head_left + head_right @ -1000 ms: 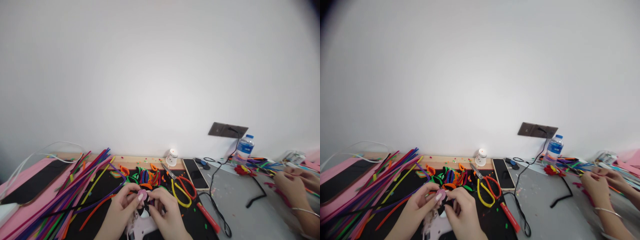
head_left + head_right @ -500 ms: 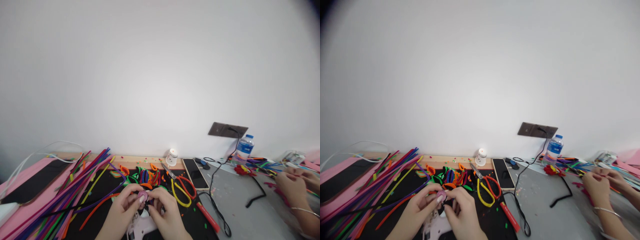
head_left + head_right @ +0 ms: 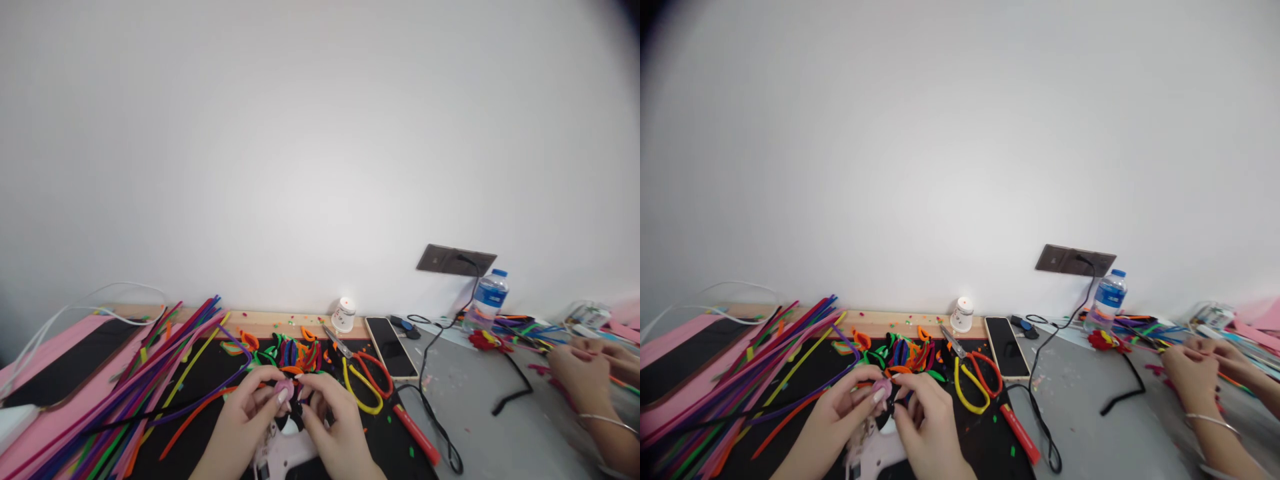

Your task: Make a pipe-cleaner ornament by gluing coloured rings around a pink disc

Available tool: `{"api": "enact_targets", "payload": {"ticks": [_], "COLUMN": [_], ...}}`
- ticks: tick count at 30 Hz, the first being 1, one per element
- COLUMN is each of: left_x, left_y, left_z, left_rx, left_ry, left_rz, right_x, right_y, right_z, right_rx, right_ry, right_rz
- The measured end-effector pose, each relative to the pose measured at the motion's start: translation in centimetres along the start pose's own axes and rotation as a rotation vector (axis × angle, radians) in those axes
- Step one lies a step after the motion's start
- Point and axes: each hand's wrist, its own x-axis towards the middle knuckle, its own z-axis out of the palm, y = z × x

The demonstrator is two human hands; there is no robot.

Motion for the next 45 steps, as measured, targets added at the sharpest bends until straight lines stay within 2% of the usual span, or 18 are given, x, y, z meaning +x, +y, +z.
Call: {"api": "enact_targets", "payload": {"ticks": [12, 19, 22, 25, 29, 31, 34, 39, 45], "left_x": [0.1, 0.2, 0.2, 0.1, -0.1, -0.2, -0.4, -0.7, -1.0], "left_y": [-0.4, -0.9, -1.0, -1.3, -1.5, -1.5, -1.1, -0.3, 0.2], "left_z": [-0.2, -0.6, -0.6, -0.7, -0.7, -0.7, -0.5, -0.4, -0.4], "left_rx": [-0.052, -0.055, -0.028, 0.044, 0.192, 0.270, 0.349, 0.446, 0.609], "left_ry": [-0.028, -0.019, -0.029, -0.053, -0.097, -0.121, -0.141, -0.168, -0.161], "left_rz": [0.015, 0.003, 0.035, 0.115, 0.245, 0.288, 0.318, 0.376, 0.501], "right_x": [-0.1, 0.1, 0.1, 0.0, 0.1, 0.3, 0.4, 0.3, 0.2], "right_y": [0.1, -0.1, -0.1, -0.1, 0.2, 0.3, 0.6, 0.7, 0.2], "right_z": [-0.2, -0.3, -0.1, 0.1, 0.4, 0.6, 0.8, 0.9, 1.1], "right_rx": [-0.050, -0.152, -0.128, -0.027, 0.270, 0.461, 0.649, 0.691, 0.624], "right_ry": [-0.045, -0.076, -0.055, 0.016, 0.097, 0.050, -0.080, -0.190, -0.149], "right_rz": [-0.029, -0.169, -0.163, -0.055, 0.256, 0.395, 0.530, 0.586, 0.553]}}
